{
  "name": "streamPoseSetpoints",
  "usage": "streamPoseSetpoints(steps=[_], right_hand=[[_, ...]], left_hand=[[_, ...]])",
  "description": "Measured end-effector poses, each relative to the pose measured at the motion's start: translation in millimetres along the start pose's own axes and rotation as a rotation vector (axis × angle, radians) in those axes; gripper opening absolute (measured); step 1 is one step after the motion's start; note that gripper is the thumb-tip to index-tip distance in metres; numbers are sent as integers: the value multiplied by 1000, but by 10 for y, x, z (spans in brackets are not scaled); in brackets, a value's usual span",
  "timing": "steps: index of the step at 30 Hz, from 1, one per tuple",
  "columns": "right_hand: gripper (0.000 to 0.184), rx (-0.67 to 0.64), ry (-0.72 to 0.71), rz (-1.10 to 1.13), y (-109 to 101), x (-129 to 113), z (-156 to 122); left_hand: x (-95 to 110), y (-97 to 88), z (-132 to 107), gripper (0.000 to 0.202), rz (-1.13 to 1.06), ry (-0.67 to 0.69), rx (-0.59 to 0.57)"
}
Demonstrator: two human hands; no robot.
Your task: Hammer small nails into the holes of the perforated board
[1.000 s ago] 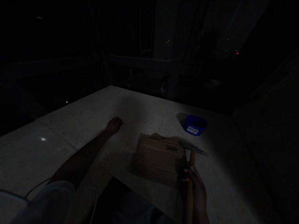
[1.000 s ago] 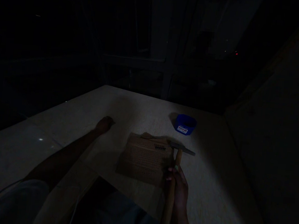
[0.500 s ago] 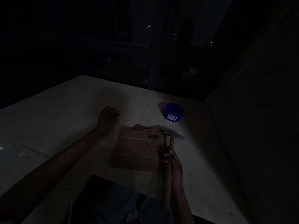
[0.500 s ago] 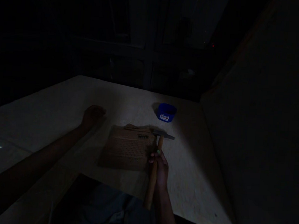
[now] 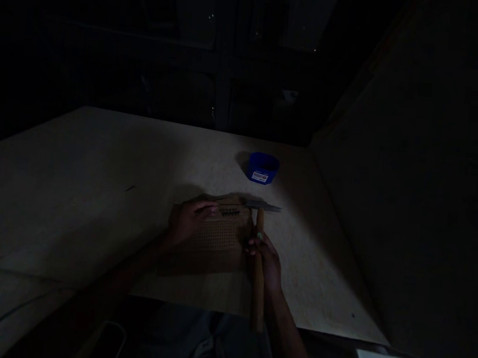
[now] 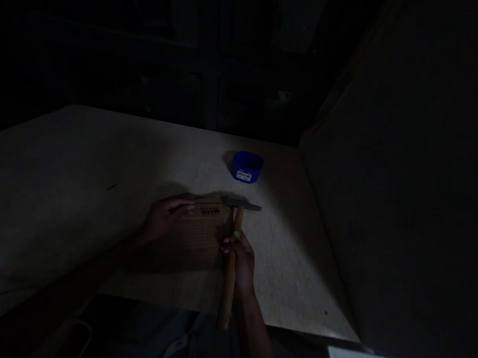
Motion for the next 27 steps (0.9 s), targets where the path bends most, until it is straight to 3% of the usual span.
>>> streamPoseSetpoints(steps=[12, 27], right_hand=[[27, 30, 11, -166, 16, -50, -80], [20, 39, 7, -236, 66, -92, -113]], left_hand=[[-157, 221, -60, 29, 114, -20, -123], [-244, 301, -36, 26, 45, 49, -123]])
Point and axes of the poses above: each hand's wrist, its own z-axis towards the middle knuckle, its own y-axis out of the palm, x = y × z, the point moved 9 cm from there along z, towards the middle knuckle, and after that the axes turned 1 degree about y, right-handed, at the moved point
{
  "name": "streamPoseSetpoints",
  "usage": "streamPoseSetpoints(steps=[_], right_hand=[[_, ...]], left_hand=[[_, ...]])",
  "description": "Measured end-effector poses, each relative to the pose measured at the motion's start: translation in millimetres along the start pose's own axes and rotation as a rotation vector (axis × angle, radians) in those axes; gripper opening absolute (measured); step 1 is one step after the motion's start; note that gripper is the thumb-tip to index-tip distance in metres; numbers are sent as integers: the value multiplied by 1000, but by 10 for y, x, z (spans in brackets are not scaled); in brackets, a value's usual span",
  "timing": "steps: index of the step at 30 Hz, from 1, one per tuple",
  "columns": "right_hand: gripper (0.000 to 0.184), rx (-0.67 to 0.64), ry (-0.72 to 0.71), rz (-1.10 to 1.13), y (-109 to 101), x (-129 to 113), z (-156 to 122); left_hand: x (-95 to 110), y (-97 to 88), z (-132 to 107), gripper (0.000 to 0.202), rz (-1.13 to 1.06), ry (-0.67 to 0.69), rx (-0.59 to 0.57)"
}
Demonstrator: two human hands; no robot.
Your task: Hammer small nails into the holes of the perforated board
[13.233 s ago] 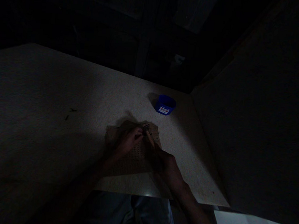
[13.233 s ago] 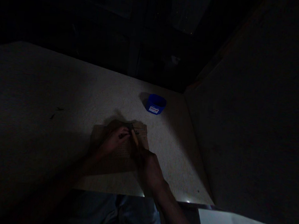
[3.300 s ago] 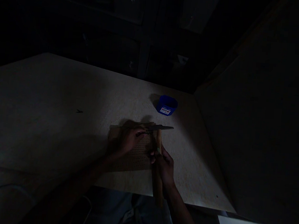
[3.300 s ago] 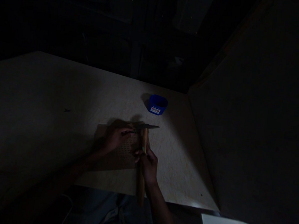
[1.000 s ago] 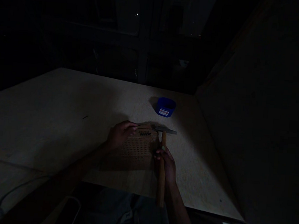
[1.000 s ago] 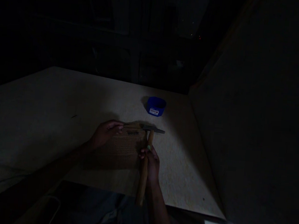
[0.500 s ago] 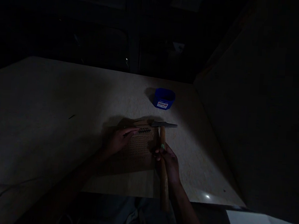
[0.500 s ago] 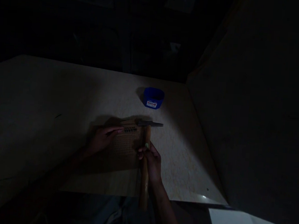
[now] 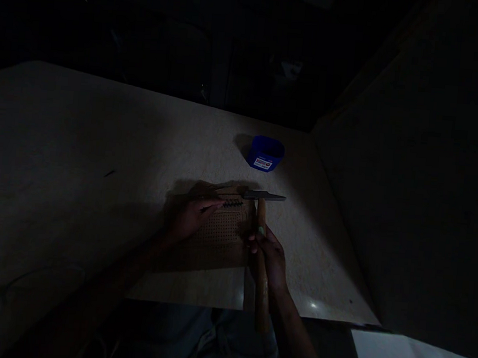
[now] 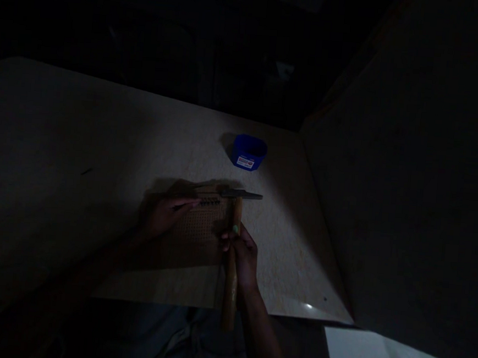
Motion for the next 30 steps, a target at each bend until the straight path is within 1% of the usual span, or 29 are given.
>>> streamPoseSetpoints(steps=[3, 5, 10, 13, 17, 20, 23, 25, 27, 30], right_hand=[[20, 3, -19, -8, -6, -7, 0], [20, 1, -36, -13, -2, -24, -9], [20, -14, -88, -130, 41, -79, -59], [19, -20, -117, -197, 85, -127, -97], [21, -34, -153, -287, 132, -287, -200], [22, -95, -231, -419, 184, -533, -344], [28, -183, -365, -590, 284, -815, -516], [35, -220, -454, -702, 365, -946, -601], [36, -254, -501, -776, 453, -975, -625], [30, -315, -470, -839, 559, -828, -543]], left_hand=[[55, -13, 4, 26, 3, 80, 20], [56, -1, 2, 26, 6, 100, 17], [-37, 35, -14, 26, 15, 57, 25], [-90, 35, -18, 29, -6, 26, 44], [-116, 44, -5, 38, -50, 27, 55], [-122, 59, 4, 38, -65, 34, 57], [-154, 61, 5, 35, -56, 17, 73], [-180, 71, 4, 34, -47, 7, 68], [-203, 83, 4, 33, -42, 1, 60], [-240, 86, 4, 36, -32, -15, 62]])
Point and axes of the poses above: each hand's wrist, its own z-axis towards the middle knuckle, its own y-axis out of the palm, x = y × z, the point moved 9 cm from there along z, towards the middle knuckle, and after that the axes turned 1 degree about y, right-handed, at the moved point
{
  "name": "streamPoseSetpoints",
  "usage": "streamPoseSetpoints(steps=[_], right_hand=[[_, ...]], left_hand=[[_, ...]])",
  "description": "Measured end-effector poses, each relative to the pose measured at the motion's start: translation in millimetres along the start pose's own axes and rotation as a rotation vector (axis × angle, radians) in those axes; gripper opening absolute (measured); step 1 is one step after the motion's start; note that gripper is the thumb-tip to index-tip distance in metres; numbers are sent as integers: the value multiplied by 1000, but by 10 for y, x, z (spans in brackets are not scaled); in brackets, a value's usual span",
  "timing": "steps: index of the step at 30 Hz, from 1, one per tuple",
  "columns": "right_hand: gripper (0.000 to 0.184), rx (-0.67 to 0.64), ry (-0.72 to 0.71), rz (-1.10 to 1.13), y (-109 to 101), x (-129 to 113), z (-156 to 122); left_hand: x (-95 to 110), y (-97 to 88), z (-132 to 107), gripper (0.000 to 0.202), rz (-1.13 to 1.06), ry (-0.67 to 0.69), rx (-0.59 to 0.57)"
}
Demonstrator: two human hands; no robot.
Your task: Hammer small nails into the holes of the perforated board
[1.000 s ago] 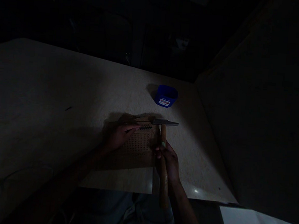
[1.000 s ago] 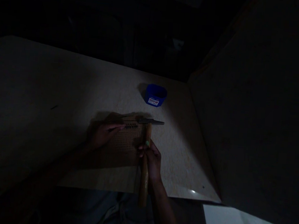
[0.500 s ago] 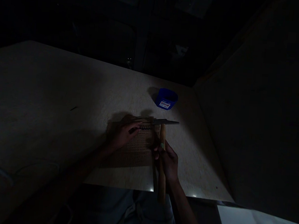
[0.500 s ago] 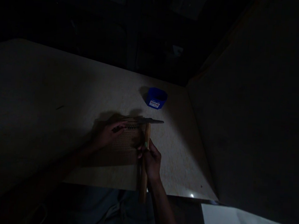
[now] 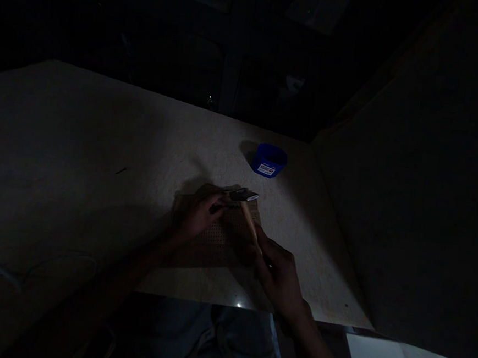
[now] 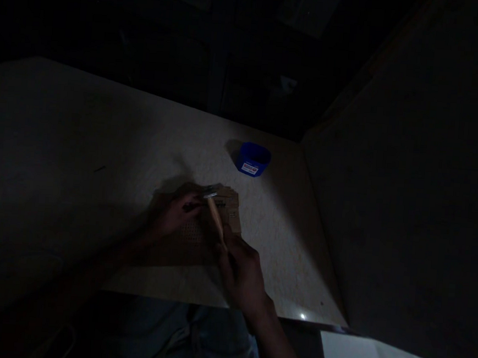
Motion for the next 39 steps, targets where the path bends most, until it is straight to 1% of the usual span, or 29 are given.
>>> streamPoseSetpoints(steps=[3, 6, 11, 16, 19, 22, 26, 31, 36, 37, 39], right_hand=[[26, -62, 70, 13, 156, 165, 48], [30, -78, 105, 17, 186, 241, 27], [37, -24, 73, -13, 85, 225, -4], [35, -87, 104, -44, 128, 264, 57], [35, -65, 78, -39, 76, 214, 66], [35, -56, 61, -30, 54, 187, 69], [31, -102, 102, -29, 126, 231, 104], [31, -45, 48, -27, 87, 182, 140], [32, -126, 86, -23, 132, 190, 165], [32, -114, 84, -11, 113, 179, 161], [34, -41, 78, 52, 33, 165, 140]], left_hand=[[-14, -1, 2, 36, 21, -14, 5], [-2, 9, 6, 36, -4, -33, -5], [98, 34, 35, 29, -88, -11, -38], [174, 42, 79, 17, -108, -19, -76], [216, 45, 98, 17, -125, -8, -87], [204, 50, 108, 16, -101, -14, -90], [156, 36, 112, 14, -39, -11, -76], [119, 22, 111, 18, -44, -8, -54], [131, 28, 115, 14, -65, -26, -75], [138, 25, 118, 14, -69, -30, -76], [149, 13, 122, 14, -71, -38, -70]])
Point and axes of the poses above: each hand's wrist, its own z-axis towards the middle knuckle, its own y-axis out of the palm, x = y × z, the point moved 9 cm from there along z, towards the middle knuckle, and after that the axes turned 1 degree about y, right-handed, at the moved point
